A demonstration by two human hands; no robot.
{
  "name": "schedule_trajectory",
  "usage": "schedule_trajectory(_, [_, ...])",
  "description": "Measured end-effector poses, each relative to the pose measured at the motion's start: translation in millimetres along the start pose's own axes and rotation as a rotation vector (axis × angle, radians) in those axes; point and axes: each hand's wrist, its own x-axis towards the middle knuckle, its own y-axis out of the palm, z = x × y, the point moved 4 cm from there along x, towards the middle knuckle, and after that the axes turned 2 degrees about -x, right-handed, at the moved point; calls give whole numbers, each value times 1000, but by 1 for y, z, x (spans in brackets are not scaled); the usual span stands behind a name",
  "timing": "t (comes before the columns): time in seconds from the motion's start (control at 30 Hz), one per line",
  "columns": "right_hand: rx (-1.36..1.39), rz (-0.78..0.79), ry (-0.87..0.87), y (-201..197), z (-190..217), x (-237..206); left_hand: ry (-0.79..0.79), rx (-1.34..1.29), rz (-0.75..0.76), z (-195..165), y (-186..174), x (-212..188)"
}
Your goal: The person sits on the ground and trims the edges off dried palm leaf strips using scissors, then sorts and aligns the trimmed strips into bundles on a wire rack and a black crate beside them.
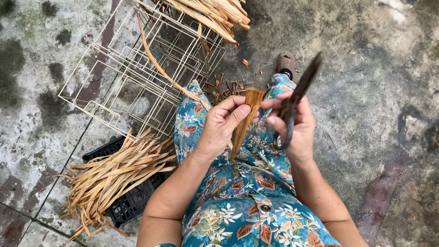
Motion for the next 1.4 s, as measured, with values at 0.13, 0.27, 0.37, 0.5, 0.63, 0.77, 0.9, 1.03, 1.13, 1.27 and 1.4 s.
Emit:
schedule_trajectory(0.13, [25, -30, -75, -1, 10, 1, 23, -74, 32, 8, 5, -6])
schedule_trajectory(0.27, [54, 10, -64, 3, 11, 2, 8, -30, 53, 10, 10, -9])
schedule_trajectory(0.37, [49, 22, -41, 6, 11, 4, 6, -109, 94, 4, 14, -11])
schedule_trajectory(0.5, [43, 61, -49, 11, 12, 2, 191, 254, 0, -16, 16, -16])
schedule_trajectory(0.63, [5, 76, -70, 17, 13, 0, 497, 769, -116, -43, 27, -33])
schedule_trajectory(0.77, [8, 94, -52, 22, 13, -1, 518, 772, -103, -52, 33, -39])
schedule_trajectory(0.9, [-31, 114, -49, 23, 14, -2, 414, 651, -118, -51, 26, -33])
schedule_trajectory(1.03, [-58, 125, -72, 25, 13, -2, 359, 657, -77, -48, 21, -29])
schedule_trajectory(1.13, [7, 124, -77, 26, 13, -1, 395, 716, -63, -50, 20, -30])
schedule_trajectory(1.27, [40, 132, -96, 26, 15, 0, 390, 732, -12, -51, 21, -31])
schedule_trajectory(1.4, [-57, 162, -117, 26, 16, -1, 339, 788, -32, -50, 19, -30])
